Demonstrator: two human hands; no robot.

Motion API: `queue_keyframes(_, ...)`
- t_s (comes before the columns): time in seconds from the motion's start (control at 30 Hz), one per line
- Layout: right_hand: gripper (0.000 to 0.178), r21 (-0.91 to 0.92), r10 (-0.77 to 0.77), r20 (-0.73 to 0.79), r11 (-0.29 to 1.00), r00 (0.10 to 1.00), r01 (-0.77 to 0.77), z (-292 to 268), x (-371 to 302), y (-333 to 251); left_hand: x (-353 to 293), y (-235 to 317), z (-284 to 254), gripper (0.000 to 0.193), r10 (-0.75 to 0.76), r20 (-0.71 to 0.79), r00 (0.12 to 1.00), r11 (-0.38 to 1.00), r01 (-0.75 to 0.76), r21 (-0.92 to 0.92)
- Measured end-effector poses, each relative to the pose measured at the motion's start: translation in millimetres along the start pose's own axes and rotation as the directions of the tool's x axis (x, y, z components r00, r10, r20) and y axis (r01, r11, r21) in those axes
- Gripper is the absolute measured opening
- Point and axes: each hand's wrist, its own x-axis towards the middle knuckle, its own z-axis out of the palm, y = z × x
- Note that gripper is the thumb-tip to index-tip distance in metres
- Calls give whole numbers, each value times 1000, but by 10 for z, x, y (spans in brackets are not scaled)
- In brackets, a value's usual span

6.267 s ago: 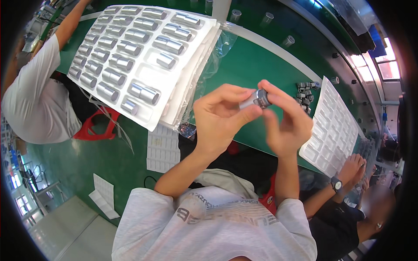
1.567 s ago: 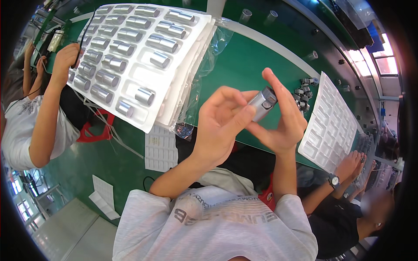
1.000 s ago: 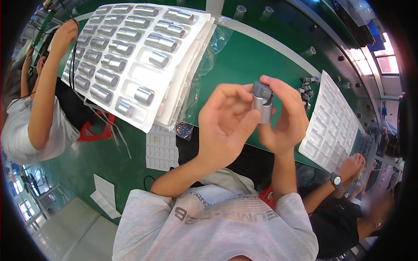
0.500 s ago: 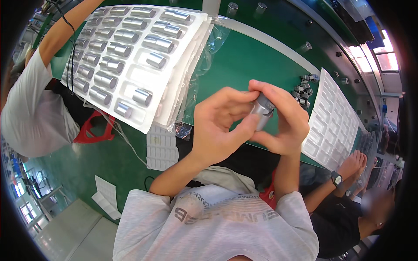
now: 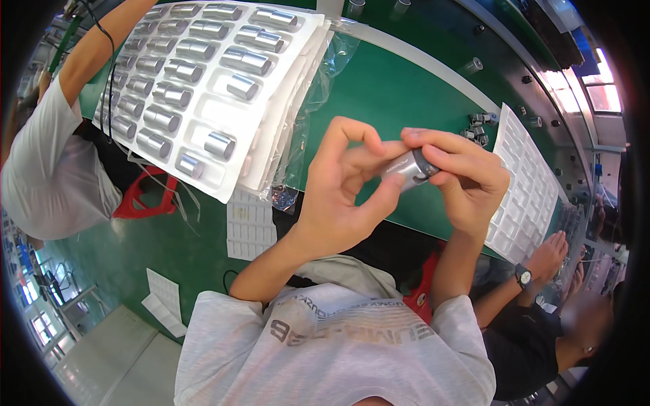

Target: Assembling small electronic components into plastic trays on a production line.

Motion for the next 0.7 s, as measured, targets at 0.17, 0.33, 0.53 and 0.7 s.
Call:
queue_keyframes(0.17, 29, 99, 28, 2, 995, 1000, -28, 13, -44, 61, 14, -3, -40, 26, -33, 25, 999, 995, 35, -96)
queue_keyframes(0.33, 30, 152, 220, -34, 965, 975, -213, 47, -91, 35, 32, -40, -63, 23, -46, 0, 999, 994, 46, -104)
queue_keyframes(0.53, 34, 73, 143, -30, 987, 989, -141, 75, -94, 18, 40, -63, -116, 21, -149, 17, 989, 961, 149, -231)
queue_keyframes(0.7, 56, -234, -18, -18, 972, 1000, 14, 194, -73, 32, 49, -69, -73, 20, -113, -47, 992, 951, 95, -295)
